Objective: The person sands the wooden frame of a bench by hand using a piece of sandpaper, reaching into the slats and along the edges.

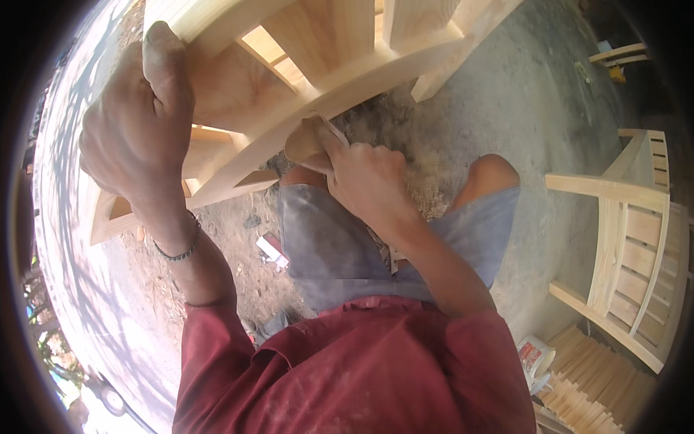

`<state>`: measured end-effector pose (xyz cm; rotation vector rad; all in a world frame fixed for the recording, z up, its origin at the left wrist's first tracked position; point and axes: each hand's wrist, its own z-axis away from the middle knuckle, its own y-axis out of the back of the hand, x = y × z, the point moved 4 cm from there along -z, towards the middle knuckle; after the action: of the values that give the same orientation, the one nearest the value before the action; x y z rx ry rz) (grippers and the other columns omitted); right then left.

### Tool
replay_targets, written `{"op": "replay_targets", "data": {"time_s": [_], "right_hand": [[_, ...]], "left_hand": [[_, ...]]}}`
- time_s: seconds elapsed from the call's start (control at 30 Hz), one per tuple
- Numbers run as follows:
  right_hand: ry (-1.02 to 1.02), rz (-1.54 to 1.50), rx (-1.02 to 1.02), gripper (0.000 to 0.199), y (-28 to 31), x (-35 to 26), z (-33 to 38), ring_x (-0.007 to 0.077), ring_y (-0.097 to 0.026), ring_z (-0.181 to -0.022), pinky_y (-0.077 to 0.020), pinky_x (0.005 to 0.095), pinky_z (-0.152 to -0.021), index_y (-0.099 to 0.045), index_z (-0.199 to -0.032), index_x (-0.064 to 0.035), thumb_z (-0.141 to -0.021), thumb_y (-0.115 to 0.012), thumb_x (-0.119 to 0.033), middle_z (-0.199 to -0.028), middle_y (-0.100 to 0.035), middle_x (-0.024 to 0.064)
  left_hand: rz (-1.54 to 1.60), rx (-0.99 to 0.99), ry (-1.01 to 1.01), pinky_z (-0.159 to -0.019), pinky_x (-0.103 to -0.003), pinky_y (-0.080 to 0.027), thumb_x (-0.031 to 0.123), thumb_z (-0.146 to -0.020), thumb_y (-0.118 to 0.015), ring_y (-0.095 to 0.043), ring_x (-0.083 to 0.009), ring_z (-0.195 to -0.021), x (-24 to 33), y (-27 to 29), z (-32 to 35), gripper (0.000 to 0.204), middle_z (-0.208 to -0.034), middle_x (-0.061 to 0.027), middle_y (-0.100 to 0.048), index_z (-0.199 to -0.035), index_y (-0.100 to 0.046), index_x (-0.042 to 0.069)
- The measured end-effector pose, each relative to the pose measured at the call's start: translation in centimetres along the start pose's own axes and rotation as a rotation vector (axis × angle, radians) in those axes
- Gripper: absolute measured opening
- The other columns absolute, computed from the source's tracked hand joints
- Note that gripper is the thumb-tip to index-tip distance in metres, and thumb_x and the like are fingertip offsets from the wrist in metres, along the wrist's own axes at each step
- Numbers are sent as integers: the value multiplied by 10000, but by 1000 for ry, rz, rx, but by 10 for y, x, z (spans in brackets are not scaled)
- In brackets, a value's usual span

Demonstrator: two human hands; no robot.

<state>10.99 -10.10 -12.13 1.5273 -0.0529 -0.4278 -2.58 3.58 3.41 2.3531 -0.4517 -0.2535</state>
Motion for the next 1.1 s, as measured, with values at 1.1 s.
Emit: {"op": "replay_targets", "data": {"time_s": [1.1], "right_hand": [[87, 146, 302, 570, 25, -25, -49, 366, -700, -621, -599, 450, -566, -461, -1487, -167, -946, -569, -311, -772, -695, 171]], "left_hand": [[-2, 104, -52, -356, -392, -310, 602, -954, -516, -494, -292, -376, 3, 7, 2, 559, -427, -85, -454, -605, -505, 166]]}}
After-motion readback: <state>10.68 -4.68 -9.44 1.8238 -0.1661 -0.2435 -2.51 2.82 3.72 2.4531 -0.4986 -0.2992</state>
